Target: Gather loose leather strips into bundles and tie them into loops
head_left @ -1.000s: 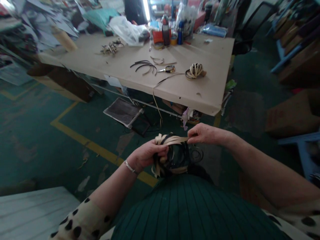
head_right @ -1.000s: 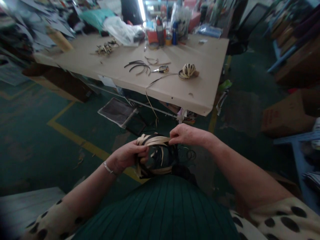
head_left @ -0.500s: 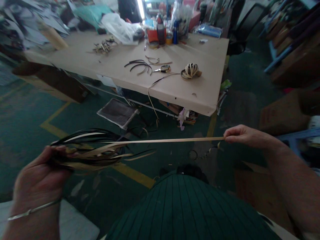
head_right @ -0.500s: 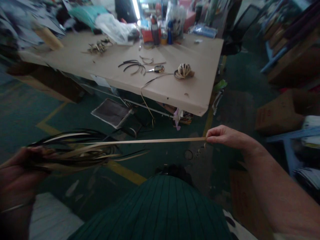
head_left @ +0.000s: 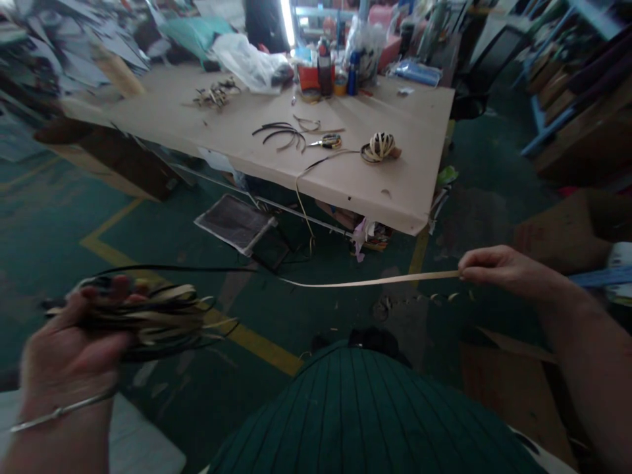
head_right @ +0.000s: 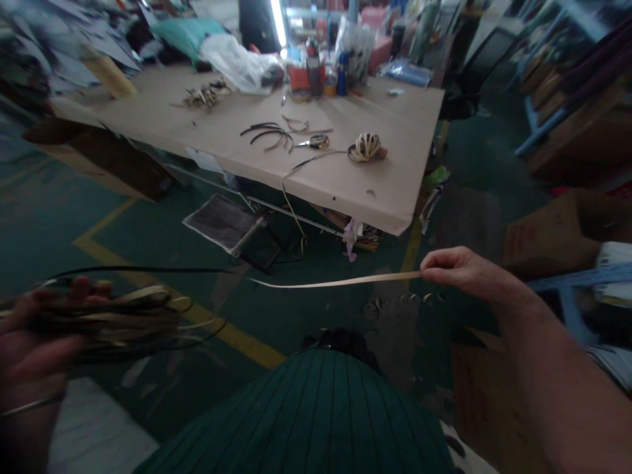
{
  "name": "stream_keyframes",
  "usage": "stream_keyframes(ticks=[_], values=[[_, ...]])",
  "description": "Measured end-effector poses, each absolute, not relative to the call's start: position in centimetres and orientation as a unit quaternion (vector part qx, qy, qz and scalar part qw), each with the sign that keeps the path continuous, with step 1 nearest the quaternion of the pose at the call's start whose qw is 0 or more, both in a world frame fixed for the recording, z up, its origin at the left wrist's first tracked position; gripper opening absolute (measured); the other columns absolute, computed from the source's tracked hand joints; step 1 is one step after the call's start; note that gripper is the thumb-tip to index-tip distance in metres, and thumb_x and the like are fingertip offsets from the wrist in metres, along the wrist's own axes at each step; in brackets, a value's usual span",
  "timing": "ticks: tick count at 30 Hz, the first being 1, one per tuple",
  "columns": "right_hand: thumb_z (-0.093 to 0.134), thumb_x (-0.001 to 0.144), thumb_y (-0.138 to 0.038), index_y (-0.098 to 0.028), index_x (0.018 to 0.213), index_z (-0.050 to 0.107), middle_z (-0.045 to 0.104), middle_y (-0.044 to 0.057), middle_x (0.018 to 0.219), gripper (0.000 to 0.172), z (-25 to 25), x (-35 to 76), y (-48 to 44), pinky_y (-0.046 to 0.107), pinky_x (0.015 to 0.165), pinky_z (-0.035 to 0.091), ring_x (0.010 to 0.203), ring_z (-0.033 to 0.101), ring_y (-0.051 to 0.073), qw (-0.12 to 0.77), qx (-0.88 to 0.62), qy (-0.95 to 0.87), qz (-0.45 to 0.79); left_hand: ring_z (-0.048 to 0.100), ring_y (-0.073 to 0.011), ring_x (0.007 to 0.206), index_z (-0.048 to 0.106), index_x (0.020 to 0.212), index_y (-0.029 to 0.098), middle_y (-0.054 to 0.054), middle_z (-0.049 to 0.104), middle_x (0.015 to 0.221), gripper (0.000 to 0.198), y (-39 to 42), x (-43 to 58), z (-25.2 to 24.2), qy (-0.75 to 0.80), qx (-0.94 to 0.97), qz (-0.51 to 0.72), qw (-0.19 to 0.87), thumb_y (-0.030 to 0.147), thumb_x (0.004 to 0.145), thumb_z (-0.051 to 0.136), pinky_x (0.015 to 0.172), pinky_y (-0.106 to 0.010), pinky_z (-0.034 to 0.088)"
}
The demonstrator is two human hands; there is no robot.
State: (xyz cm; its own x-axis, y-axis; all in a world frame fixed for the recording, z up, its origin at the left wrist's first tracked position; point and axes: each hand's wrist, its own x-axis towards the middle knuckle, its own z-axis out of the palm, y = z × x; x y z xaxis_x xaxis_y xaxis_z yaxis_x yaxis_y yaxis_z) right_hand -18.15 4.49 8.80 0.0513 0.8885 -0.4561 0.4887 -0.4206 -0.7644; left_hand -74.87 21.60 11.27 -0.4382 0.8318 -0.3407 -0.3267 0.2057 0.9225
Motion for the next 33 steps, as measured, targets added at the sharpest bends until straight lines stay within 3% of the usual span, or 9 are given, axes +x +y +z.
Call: stream_keyframes(ticks=[4,8,12,15,23,28,31,33], values=[[0.056,0.079,-0.048,-0.016,0.078,0.064,0.054,0.0,0.065,0.034,8.9,-24.4,7.4,0.023,0.055,0.034,0.059,0.046,0.01,0.139,-0.637,-0.611,0.449,0.064,-0.0206,0.074,0.059,0.08,0.011,-0.007,0.068,0.084,0.02,20.6,-69.6,9.4,0.537,0.204,0.526,0.627,0.006,0.087,0.04,0.048,-0.025,0.051],[0.05,0.085,-0.04,-0.017,0.082,0.067,0.055,-0.001,0.064,0.029,9.1,-30.3,10.0,0.021,0.055,0.032,0.058,0.046,0.009,0.09,-0.571,-0.707,0.407,0.064,-0.0215,0.07,0.061,0.082,0.008,-0.014,0.067,0.091,0.003,19.2,-64.6,7.1,0.481,0.304,0.408,0.714,0.009,0.079,0.059,0.047,-0.024,0.05],[0.051,0.084,-0.03,-0.018,0.077,0.068,0.055,-0.002,0.062,0.022,9.1,-34.7,12.0,0.021,0.054,0.029,0.057,0.046,0.007,0.074,-0.515,-0.771,0.366,0.064,-0.0239,0.079,0.064,0.089,0.009,-0.016,0.067,0.094,0.024,17.6,-59.5,4.9,0.424,0.354,0.319,0.771,0.021,0.072,0.074,0.056,-0.026,0.053],[0.054,0.083,-0.029,-0.018,0.076,0.069,0.058,-0.001,0.063,0.02,8.8,-36.4,12.9,0.021,0.055,0.028,0.058,0.046,0.008,0.085,-0.511,-0.79,0.328,0.063,-0.0187,0.075,0.066,0.092,0.009,-0.013,0.067,0.09,0.034,16.5,-56.1,3.7,0.364,0.36,0.285,0.81,0.025,0.066,0.08,0.07,-0.027,0.053],[0.054,0.079,-0.028,-0.016,0.075,0.068,0.059,0.0,0.065,0.018,7.7,-35.4,12.8,0.021,0.055,0.029,0.061,0.048,0.009,0.1,-0.549,-0.749,0.356,0.049,-0.0102,0.055,0.06,0.08,0.01,0.0,0.05,0.059,0.038,15.4,-53.8,3.3,0.311,0.386,0.187,0.848,0.04,0.067,0.079,0.057,-0.022,0.044],[0.056,0.079,-0.039,-0.014,0.073,0.064,0.049,-0.003,0.06,0.027,6.8,-34.6,12.4,0.021,0.051,0.028,0.056,0.04,0.008,0.118,-0.522,-0.71,0.458,0.05,-0.0099,0.057,0.062,0.078,0.008,-0.003,0.055,0.066,0.038,15.7,-54.7,3.7,0.319,0.405,0.103,0.851,0.027,0.055,0.086,0.056,-0.021,0.045],[0.056,0.079,-0.044,-0.014,0.07,0.061,0.041,-0.005,0.057,0.032,6.4,-32.9,11.9,0.021,0.049,0.026,0.053,0.034,0.007,0.114,-0.519,-0.684,0.5,0.053,-0.0123,0.059,0.063,0.076,0.008,-0.004,0.056,0.064,0.027,16.3,-56.3,4.5,0.29,0.39,0.128,0.864,0.027,0.064,0.08,0.062,-0.025,0.049],[0.056,0.079,-0.046,-0.014,0.072,0.061,0.039,-0.005,0.057,0.034,6.3,-31.2,11.4,0.021,0.05,0.026,0.054,0.034,0.007,0.113,-0.527,-0.667,0.514,0.06,-0.0187,0.071,0.064,0.075,0.01,-0.009,0.062,0.075,0.022,16.8,-58.0,5.4,0.279,0.383,0.18,0.862,0.027,0.069,0.076,0.073,-0.032,0.052]])
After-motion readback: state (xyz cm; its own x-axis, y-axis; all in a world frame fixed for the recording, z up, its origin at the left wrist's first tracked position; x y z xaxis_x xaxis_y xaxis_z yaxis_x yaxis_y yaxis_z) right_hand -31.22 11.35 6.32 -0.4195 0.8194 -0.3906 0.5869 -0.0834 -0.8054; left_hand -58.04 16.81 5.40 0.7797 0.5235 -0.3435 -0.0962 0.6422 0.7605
